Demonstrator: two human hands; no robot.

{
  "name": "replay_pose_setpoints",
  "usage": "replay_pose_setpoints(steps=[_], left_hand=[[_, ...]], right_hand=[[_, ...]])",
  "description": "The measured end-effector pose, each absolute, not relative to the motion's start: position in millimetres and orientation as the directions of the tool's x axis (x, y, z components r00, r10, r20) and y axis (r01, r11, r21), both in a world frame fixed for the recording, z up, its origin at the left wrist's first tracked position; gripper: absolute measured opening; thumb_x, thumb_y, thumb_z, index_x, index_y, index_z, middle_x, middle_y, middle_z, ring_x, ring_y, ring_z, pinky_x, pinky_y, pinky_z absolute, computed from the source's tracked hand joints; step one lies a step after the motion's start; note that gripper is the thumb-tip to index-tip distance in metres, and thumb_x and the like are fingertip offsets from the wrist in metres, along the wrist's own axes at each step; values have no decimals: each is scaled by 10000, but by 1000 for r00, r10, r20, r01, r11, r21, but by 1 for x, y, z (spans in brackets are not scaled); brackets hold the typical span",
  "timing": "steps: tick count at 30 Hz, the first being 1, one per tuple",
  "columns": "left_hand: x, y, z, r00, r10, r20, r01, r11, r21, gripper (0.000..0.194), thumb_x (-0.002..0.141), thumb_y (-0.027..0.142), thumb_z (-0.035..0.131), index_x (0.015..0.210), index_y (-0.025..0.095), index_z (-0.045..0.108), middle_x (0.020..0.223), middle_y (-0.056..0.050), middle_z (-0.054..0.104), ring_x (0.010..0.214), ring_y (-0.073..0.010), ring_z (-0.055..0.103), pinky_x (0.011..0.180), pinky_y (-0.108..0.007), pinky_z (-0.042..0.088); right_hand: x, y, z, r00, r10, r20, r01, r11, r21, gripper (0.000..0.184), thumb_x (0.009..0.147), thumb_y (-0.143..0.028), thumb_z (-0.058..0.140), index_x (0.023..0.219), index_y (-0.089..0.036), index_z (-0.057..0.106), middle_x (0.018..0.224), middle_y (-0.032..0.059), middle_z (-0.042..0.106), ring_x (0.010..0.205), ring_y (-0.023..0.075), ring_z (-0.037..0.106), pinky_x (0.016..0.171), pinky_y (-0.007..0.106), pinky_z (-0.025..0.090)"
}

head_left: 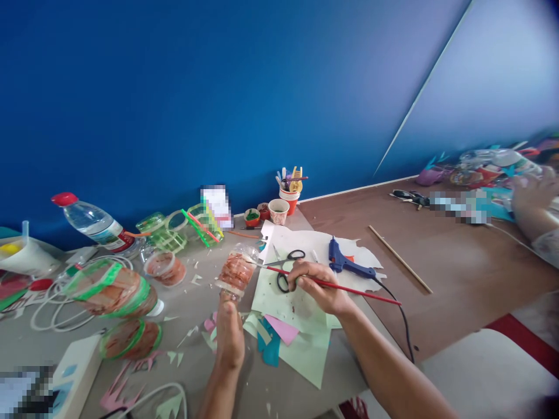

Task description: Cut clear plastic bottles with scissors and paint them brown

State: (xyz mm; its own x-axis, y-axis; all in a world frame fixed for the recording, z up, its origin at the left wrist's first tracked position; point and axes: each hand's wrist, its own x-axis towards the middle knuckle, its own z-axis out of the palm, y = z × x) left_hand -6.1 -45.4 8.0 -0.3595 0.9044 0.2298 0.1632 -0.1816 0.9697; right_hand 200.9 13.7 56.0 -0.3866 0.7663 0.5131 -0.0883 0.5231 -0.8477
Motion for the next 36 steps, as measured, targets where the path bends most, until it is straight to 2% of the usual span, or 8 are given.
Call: replay_pose_setpoints(steps=[4,9,14,22,31,36], left_hand=[[-7,-49,5,-322,911,257,277,-169,946,612,898,611,323,1258,182,568,1247,-137,620,1364,-282,367,1184,-485,118],[-3,-50,12,-267,917,296,300,-213,930,588,891,609,341,1239,202,582,1257,-129,616,1352,-287,385,1183,-488,95],[-2,-50,11,-285,899,332,401,-203,893,582,883,613,352,1205,193,594,1239,-145,616,1403,-295,290,1177,-512,62],[-1,-50,10,-192,885,425,536,-268,801,490,895,575,356,1171,219,549,1220,-122,617,1327,-302,405,1162,-569,-7],[-3,-49,8,-168,879,445,574,-280,769,489,896,589,331,1137,222,547,1145,-113,647,1280,-291,459,1159,-561,-35],[-2,-49,8,-154,876,458,585,-293,756,489,907,572,327,1186,225,528,1237,-121,616,1303,-284,439,1159,-547,-49]], right_hand=[[203,15,52,-326,808,492,-149,470,-870,210,925,-326,524,891,-184,675,707,56,658,660,176,595,623,318,474],[200,16,50,-287,841,460,-212,412,-886,228,915,-341,533,855,-171,673,672,52,653,620,163,597,568,297,469],[197,17,45,-201,899,388,-245,337,-909,252,890,-381,564,841,-160,674,609,34,651,530,139,575,493,262,414],[195,18,38,-196,922,333,-285,271,-919,259,895,-382,554,845,-159,678,626,47,677,524,138,563,490,264,417],[199,18,40,-179,901,394,-227,352,-908,235,886,-371,570,836,-172,685,653,44,662,581,150,559,539,280,426],[199,17,43,-198,892,407,-214,365,-906,217,902,-338,551,844,-170,676,647,34,644,584,143,570,542,271,426]])
